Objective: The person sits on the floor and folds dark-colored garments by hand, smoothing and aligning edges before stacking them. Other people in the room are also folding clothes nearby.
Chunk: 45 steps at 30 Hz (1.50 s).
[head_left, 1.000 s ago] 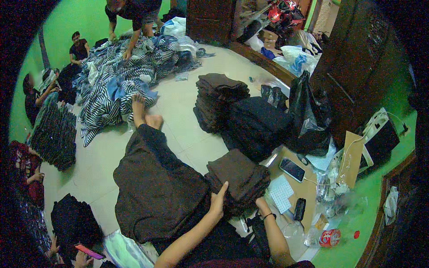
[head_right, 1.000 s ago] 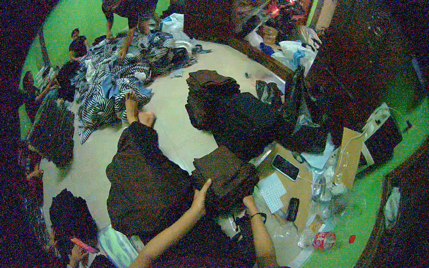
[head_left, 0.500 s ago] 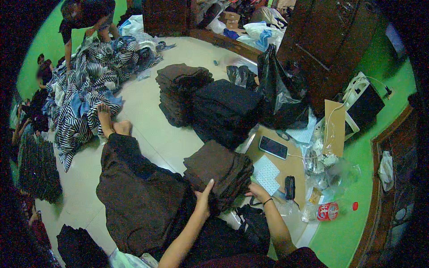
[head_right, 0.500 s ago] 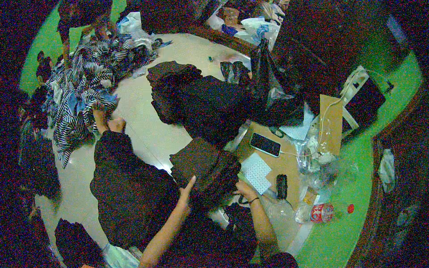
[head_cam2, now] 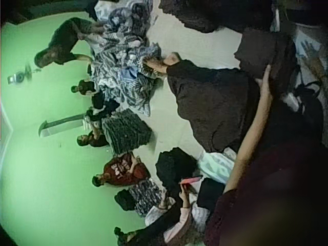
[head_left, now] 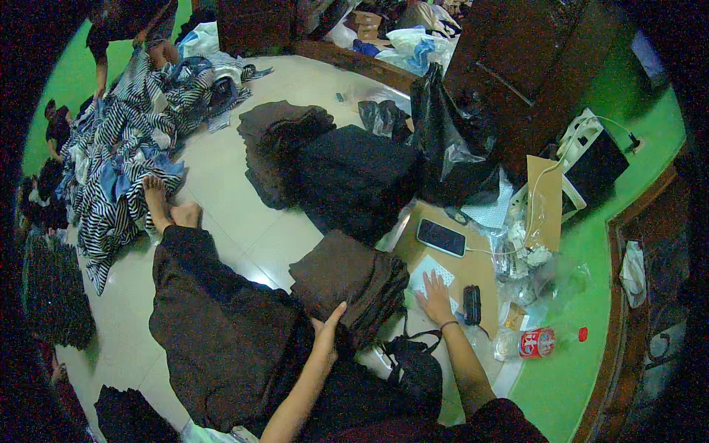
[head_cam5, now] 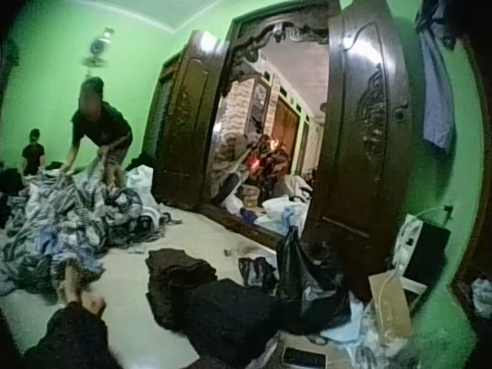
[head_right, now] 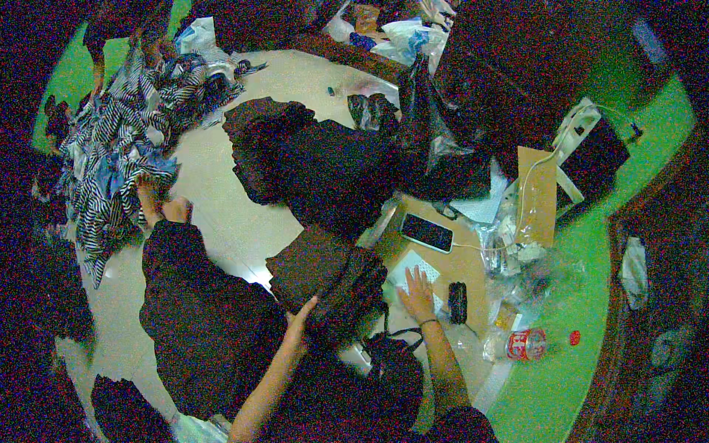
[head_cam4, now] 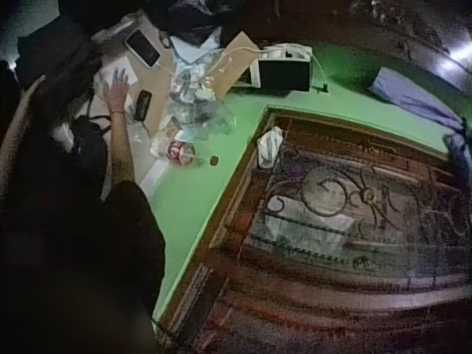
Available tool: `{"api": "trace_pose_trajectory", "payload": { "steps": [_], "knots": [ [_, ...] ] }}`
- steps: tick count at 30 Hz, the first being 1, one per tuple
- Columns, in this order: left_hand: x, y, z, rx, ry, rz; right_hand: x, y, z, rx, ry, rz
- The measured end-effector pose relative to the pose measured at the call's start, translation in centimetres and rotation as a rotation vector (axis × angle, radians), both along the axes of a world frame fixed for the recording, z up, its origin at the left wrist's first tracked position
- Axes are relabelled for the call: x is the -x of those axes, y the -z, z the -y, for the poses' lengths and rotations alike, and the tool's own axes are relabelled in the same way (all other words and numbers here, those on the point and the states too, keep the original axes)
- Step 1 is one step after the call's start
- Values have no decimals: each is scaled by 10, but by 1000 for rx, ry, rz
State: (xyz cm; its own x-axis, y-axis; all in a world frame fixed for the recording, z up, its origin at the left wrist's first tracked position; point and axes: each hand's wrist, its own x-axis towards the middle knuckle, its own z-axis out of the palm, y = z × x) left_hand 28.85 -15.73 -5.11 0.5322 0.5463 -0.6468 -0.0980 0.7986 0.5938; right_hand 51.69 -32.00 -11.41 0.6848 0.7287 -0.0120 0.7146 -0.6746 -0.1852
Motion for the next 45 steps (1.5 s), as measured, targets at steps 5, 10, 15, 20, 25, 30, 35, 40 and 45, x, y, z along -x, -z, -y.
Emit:
{"api": "trace_pose_trajectory", "payload": {
  "steps": [5, 10, 15, 20, 25, 30, 35, 40, 45],
  "knots": [
    [1, 4, 2, -45, -8, -28, -7, -3, 44, -42, 73, -16],
    [5, 3, 1, -51, 47, 60, -16, 5, 46, -51, 189, 5],
    [6, -10, 2, -56, 46, -78, -30, 16, 14, -145, 181, -5],
    [5, -23, 3, -61, 36, -33, -14, 16, 4, -35, 47, -13],
    [6, -20, 6, -149, -6, -55, 5, 8, 15, -65, 14, -10],
    [7, -7, 8, -191, -44, -105, 1, 1, 26, -215, 16, -87],
    [9, -6, 7, -149, -42, -30, -42, 5, 16, -258, 233, 77],
    [8, -12, 7, -118, -49, -53, -101, -2, -4, -299, 345, 127],
    [7, -9, 5, -101, -48, -104, -138, -9, -21, -167, 202, 33]
  ]
}}
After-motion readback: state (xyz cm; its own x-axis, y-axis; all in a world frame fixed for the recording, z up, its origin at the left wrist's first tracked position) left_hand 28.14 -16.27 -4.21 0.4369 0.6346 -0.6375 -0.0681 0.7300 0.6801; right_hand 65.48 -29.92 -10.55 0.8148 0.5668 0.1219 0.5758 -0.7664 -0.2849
